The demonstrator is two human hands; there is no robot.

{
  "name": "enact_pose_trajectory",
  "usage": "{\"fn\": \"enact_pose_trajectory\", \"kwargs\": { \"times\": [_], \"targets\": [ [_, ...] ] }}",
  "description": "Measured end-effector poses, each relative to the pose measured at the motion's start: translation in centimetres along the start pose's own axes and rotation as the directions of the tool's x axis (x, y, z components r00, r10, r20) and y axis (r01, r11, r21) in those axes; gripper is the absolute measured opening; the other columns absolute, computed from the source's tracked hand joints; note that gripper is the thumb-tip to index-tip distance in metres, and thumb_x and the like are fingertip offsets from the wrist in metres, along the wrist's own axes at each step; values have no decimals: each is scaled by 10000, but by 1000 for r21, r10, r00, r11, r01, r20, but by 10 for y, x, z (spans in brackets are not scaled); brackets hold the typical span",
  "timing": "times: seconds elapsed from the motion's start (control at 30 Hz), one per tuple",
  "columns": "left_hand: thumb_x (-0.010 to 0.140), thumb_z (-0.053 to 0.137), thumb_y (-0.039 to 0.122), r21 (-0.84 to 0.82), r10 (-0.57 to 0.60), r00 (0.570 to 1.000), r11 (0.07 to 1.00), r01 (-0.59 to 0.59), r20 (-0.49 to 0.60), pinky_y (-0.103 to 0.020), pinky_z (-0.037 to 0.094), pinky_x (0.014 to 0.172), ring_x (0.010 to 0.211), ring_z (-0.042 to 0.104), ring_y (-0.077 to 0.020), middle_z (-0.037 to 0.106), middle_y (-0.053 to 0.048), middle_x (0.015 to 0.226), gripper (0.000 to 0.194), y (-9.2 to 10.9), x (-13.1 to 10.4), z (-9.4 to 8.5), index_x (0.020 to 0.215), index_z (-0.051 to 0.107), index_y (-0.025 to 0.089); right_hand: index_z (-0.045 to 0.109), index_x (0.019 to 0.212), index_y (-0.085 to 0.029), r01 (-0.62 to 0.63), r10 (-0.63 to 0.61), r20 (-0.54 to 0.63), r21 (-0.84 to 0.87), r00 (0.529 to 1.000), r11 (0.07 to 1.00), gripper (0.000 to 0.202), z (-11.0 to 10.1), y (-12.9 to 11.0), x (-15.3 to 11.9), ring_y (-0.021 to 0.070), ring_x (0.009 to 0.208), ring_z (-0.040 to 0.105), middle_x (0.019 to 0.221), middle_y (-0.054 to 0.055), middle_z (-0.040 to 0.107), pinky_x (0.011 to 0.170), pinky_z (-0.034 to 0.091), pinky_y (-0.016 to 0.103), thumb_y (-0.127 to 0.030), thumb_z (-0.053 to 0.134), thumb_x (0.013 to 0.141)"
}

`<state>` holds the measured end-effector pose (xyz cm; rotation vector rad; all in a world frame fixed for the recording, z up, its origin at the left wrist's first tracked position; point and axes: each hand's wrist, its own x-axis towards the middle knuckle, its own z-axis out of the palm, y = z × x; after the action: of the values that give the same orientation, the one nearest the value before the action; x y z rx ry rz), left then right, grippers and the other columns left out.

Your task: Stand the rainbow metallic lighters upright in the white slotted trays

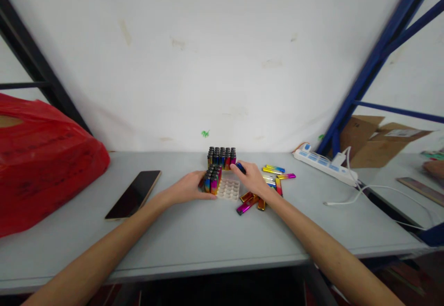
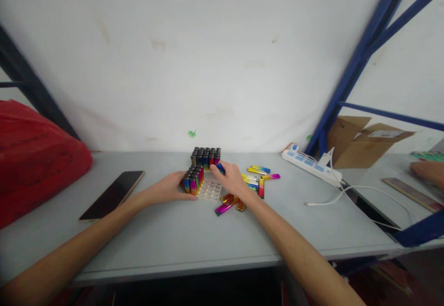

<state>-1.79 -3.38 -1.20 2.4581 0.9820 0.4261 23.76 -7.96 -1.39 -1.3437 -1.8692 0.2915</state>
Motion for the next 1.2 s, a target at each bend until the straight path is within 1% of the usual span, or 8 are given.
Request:
{"fn": "enact_pose_trajectory", "kwargs": {
  "times": [0.1,0.27,0.4,0.57,0.9,1.03,1.13,1.2],
  "targets": [
    [669,799,659,-9,4,1000,1000,-4,5,-382,521,911,1057,673,-336,731,-116,1197,731,0,0,0,1204,661,180,572,954,-203,83,-81,104,-13,991,996,341,-3,1,0,172,776,555,861,15,648,727,396,275,-460,377,1063],
    [687,798,655,0,18,1000,1000,-18,0,-396,511,961,1109,665,-345,714,-124,1245,741,2,0,0,1236,643,182,554,910,-203,238,-216,162,-127,963,963,361,-2,1,-2,194,852,561,904,59,622,815,427,297,-439,346,1087],
    [696,796,650,3,37,999,999,-37,-4,-394,504,976,1125,665,-344,714,-116,1251,730,0,0,2,1240,643,186,539,844,-210,184,-161,152,-154,975,971,422,1,0,-3,178,720,533,773,24,593,725,403,285,-487,334,1089],
    [694,794,672,26,43,999,999,-43,-15,-397,503,973,1127,663,-346,710,-129,1250,768,-3,0,3,1256,634,174,549,851,-204,159,-149,107,-92,983,983,426,6,1,-1,177,734,568,804,32,646,705,391,274,-530,382,1070],
    [696,798,647,19,32,999,999,-32,-17,-385,521,956,1110,674,-341,722,-111,1235,730,0,-1,2,1238,640,185,596,828,-180,187,-173,130,-104,976,977,301,17,7,10,154,676,553,769,23,664,661,370,253,-401,562,1029],
    [690,787,668,20,37,999,999,-37,-25,-390,526,948,1080,680,-335,731,-109,1212,730,-1,0,2,1221,650,187,628,849,-171,220,-194,200,-119,960,968,247,20,8,12,157,726,592,810,35,685,701,403,254,-342,590,1024],
    [696,781,670,26,43,999,999,-43,-19,-387,528,933,1060,685,-330,736,-103,1192,704,-1,0,1,1200,662,193,657,877,-159,240,-196,215,-204,957,949,254,15,3,11,193,825,625,869,73,701,771,438,286,-371,611,1010],
    [706,775,665,32,39,999,999,-38,-10,-389,525,937,1062,682,-330,734,-105,1194,692,-1,-1,1,1197,668,190,678,971,-153,278,-221,241,-234,945,932,281,5,0,9,208,879,639,951,93,713,808,455,302,-420,601,1010]
  ]
}}
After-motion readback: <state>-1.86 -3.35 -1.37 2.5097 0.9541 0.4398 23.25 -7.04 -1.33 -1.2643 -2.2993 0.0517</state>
